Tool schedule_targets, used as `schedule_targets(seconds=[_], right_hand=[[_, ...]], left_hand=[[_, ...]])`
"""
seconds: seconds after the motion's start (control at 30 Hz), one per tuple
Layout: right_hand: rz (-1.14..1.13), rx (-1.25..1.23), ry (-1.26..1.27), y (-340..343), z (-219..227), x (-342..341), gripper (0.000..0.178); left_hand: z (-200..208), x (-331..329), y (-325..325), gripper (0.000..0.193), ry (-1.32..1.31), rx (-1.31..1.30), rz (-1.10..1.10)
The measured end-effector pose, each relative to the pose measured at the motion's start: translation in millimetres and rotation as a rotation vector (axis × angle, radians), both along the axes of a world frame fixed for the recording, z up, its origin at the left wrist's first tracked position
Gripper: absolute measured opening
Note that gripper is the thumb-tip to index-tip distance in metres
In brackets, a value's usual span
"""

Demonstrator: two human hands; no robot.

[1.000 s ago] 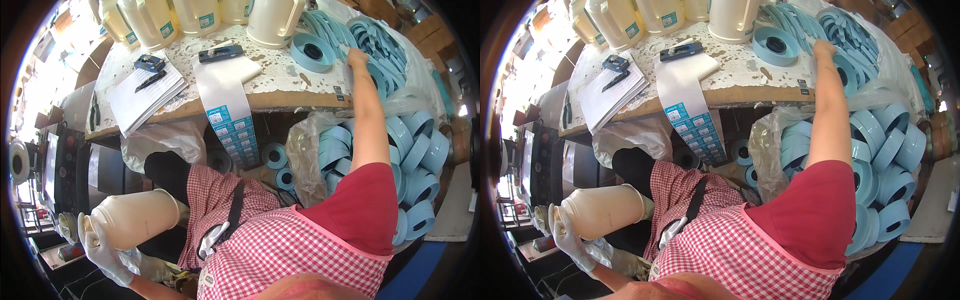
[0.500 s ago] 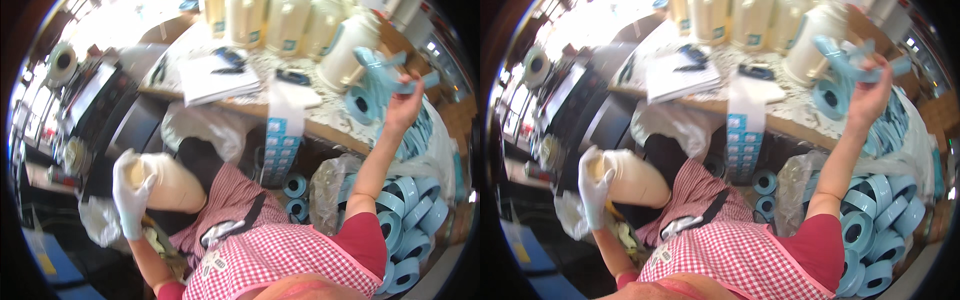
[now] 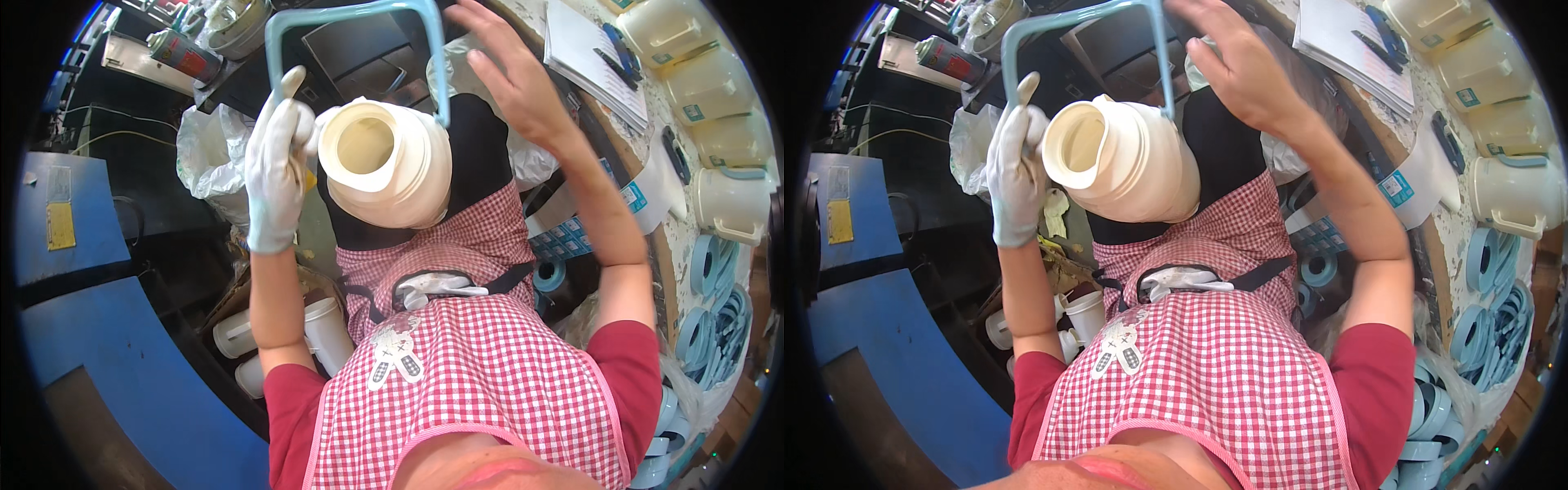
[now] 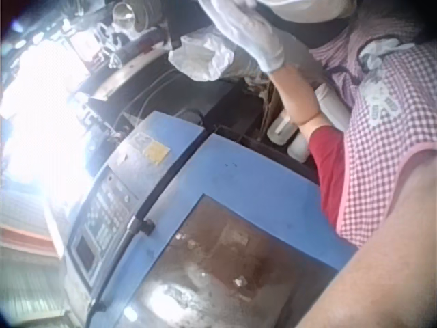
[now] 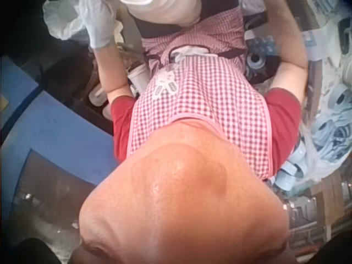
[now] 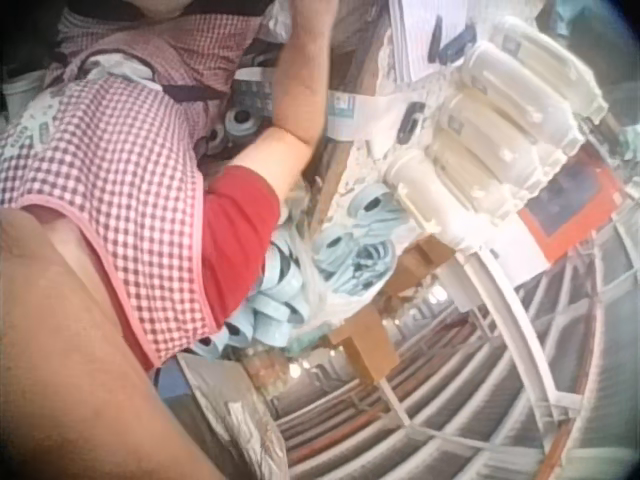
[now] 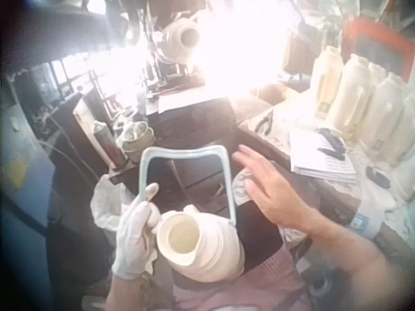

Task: The person repeatedly picks up white plastic pitchers, wipes the interior with a cloth, applies a label, and attaches a blue handle. They then place the assembled pitchers into a nearby basket. The process is repeated for multiple units.

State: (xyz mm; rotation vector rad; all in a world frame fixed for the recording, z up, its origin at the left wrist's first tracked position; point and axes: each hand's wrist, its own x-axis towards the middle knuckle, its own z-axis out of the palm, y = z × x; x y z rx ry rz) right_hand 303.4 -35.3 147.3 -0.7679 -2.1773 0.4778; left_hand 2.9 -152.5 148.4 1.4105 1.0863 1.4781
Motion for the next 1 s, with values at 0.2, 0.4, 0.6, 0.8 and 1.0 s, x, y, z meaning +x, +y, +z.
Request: schedule_targets(seconds=[0.2, 0.4, 0.6, 0.8, 1.0], right_hand=[[0.156, -0.993, 0.598, -6.4, -29.3, -75.4, 0.048], [0.278, -1.277, 0.891, -15.0, -25.8, -76.6, 0.041], [0.598, -1.461, 1.126, -6.1, -41.8, -56.6, 0.039], [0.329, -1.278, 1.006, -11.9, -53.8, -71.5, 0.033], [0.363, -1.361, 0.86, -6.7, -52.8, -40.7, 0.037]], left_hand=[[-42.0, 5.8, -35.3, 0.028, 0.804, 0.198, 0.425], [-61.0, 30.8, -42.9, 0.026, 0.537, 0.071, 0.518], [-58.1, 51.6, -33.7, 0.034, 0.534, 0.131, 0.531], [-59.4, 53.8, -34.4, 0.037, -0.109, -0.05, 0.45], [-30.6, 57.8, -11.0, 0.043, -0.902, -0.216, 0.061]])
